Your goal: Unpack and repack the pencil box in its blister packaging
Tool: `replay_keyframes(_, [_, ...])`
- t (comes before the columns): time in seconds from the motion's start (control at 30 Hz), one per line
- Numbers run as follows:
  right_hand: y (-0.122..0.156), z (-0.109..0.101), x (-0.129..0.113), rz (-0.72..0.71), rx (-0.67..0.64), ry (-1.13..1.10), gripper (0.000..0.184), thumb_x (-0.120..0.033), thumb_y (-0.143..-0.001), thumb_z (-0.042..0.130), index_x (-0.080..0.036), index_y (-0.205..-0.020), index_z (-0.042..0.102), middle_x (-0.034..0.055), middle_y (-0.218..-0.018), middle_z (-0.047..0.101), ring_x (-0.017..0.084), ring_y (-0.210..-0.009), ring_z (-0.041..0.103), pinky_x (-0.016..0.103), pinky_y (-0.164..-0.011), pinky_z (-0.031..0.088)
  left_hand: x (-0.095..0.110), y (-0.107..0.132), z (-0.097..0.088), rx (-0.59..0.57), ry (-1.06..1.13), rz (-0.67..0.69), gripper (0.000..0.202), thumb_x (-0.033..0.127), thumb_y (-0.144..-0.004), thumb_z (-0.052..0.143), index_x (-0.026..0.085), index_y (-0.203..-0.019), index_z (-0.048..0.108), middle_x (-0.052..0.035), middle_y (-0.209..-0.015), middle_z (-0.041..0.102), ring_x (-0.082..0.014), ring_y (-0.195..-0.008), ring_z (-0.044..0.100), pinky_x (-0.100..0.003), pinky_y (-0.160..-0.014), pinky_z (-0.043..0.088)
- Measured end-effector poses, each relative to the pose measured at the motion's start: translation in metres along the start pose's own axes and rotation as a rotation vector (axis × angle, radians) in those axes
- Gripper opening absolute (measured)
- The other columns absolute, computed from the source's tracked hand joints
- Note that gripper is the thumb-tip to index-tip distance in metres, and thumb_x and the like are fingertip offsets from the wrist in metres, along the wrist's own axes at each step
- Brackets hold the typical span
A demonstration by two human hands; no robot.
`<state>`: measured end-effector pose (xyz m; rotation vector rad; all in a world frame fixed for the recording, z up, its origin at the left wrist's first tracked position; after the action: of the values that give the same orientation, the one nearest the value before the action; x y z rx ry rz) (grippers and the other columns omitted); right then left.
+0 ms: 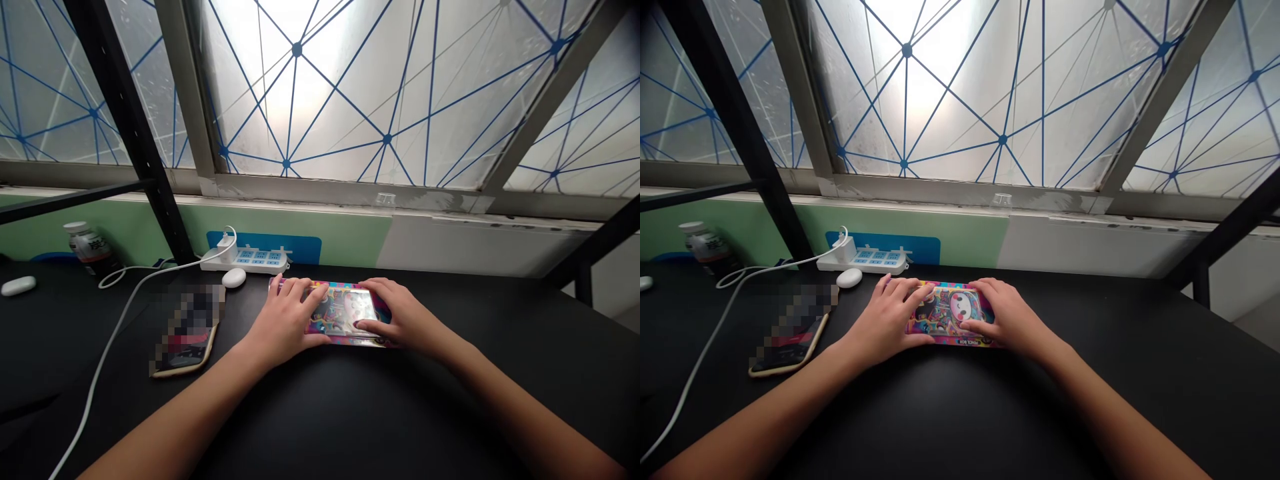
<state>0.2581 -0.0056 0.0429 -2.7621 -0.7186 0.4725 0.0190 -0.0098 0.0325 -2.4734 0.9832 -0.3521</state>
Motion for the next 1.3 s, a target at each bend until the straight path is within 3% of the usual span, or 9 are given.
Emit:
replay_keyframes(0.13, [0.001,-0.003,-0.001,-0.001,0.068,0.005,0.074,-0.062,-0.074,0.075,-0.021,-0.133,0.054,0.0145,-0.127,0.057,0.033,-0.118,0.054,0.050,-0.101,0.047,0.000,-0.001,0.000,0.018,0.010,0.033,0.093,0.067,-0.074,0.073,0.024,-0.149,0.038,-0.0150,-0.135,0.055,-0.0345,-0.126,0.048,-0.061,-0.117,0.012])
replay_keyframes(0.27, [0.004,-0.007,-0.005,-0.031,0.122,0.015,0.083,-0.060,-0.070,0.079,-0.023,-0.138,0.050,0.0135,-0.124,0.053,0.033,-0.115,0.054,0.047,-0.097,0.050,-0.002,-0.003,-0.009,0.079,0.007,0.015,0.081,0.065,-0.086,0.062,0.024,-0.150,0.035,-0.0142,-0.139,0.055,-0.0335,-0.130,0.046,-0.062,-0.118,0.002])
replay_keyframes(0.43, [0.009,-0.017,-0.023,-0.143,0.294,0.170,0.057,-0.053,-0.078,0.076,-0.022,-0.123,0.060,0.0110,-0.108,0.060,0.029,-0.095,0.060,0.044,-0.085,0.051,-0.001,-0.003,-0.025,0.178,-0.051,-0.006,0.063,0.049,-0.089,0.067,0.022,-0.142,0.045,-0.0130,-0.138,0.059,-0.0331,-0.130,0.049,-0.064,-0.118,-0.004])
replay_keyframes(0.57, [0.012,-0.011,-0.036,-0.303,0.338,0.228,0.028,-0.036,-0.088,0.070,-0.019,-0.108,0.060,0.0082,-0.097,0.065,0.023,-0.084,0.062,0.039,-0.078,0.050,0.006,-0.001,-0.023,0.089,-0.115,0.049,0.035,0.034,-0.091,0.068,0.022,-0.123,0.059,-0.0058,-0.110,0.071,-0.0260,-0.101,0.065,-0.062,-0.118,0.013])
replay_keyframes(0.67, [0.012,-0.002,-0.039,-0.323,0.314,0.223,0.023,-0.030,-0.090,0.067,-0.019,-0.107,0.057,0.0092,-0.101,0.069,0.024,-0.086,0.064,0.039,-0.078,0.051,0.012,-0.001,-0.019,0.030,-0.129,0.061,0.030,0.030,-0.090,0.069,0.019,-0.117,0.060,-0.0067,-0.109,0.071,-0.0259,-0.098,0.066,-0.056,-0.112,0.032])
replay_keyframes(0.8, [0.013,0.010,-0.047,-0.335,0.232,0.224,0.019,-0.027,-0.093,0.062,-0.019,-0.110,0.059,0.0103,-0.107,0.072,0.027,-0.095,0.067,0.042,-0.083,0.053,0.018,-0.001,-0.014,-0.053,-0.119,0.032,0.018,0.033,-0.093,0.063,0.018,-0.104,0.062,-0.0082,-0.101,0.072,-0.0271,-0.094,0.068,-0.045,-0.091,0.050])
replay_keyframes(0.9, [0.012,0.020,-0.060,-0.368,0.139,0.224,0.012,-0.021,-0.097,0.053,-0.019,-0.103,0.063,0.0085,-0.101,0.074,0.026,-0.095,0.069,0.040,-0.082,0.054,0.022,0.000,-0.009,-0.143,-0.149,0.069,0.013,0.031,-0.094,0.061,0.019,-0.097,0.063,-0.0068,-0.093,0.071,-0.0275,-0.088,0.068,-0.041,-0.076,0.052])
replay_keyframes(1.13, [0.013,0.035,-0.071,-0.364,0.007,0.242,0.041,-0.027,-0.098,0.053,-0.015,-0.137,0.053,0.0147,-0.144,0.056,0.031,-0.132,0.052,0.052,-0.105,0.046,0.017,-0.002,-0.008,-0.148,-0.047,0.088,0.038,0.045,-0.093,0.061,0.019,-0.120,0.061,-0.0096,-0.114,0.069,-0.0303,-0.109,0.060,-0.045,-0.094,0.047])
replay_keyframes(1.3, [0.013,0.044,-0.064,-0.350,-0.110,0.263,0.064,-0.036,-0.095,0.059,-0.017,-0.152,0.036,0.0126,-0.159,0.035,0.032,-0.147,0.030,0.056,-0.116,0.033,-0.002,0.001,0.007,-0.235,0.001,-0.101,0.087,0.075,-0.087,0.049,0.019,-0.152,0.035,-0.0193,-0.156,0.039,-0.0399,-0.144,0.032,-0.063,-0.113,0.025])
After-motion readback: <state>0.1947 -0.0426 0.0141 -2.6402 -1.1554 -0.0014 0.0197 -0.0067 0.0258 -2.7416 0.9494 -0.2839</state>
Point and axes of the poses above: each hand's wrist, its own y-axis away from the middle knuckle, its own z-axis out of the palm, x = y × z, the point moved 4 cm from there along -y, towards the middle knuckle
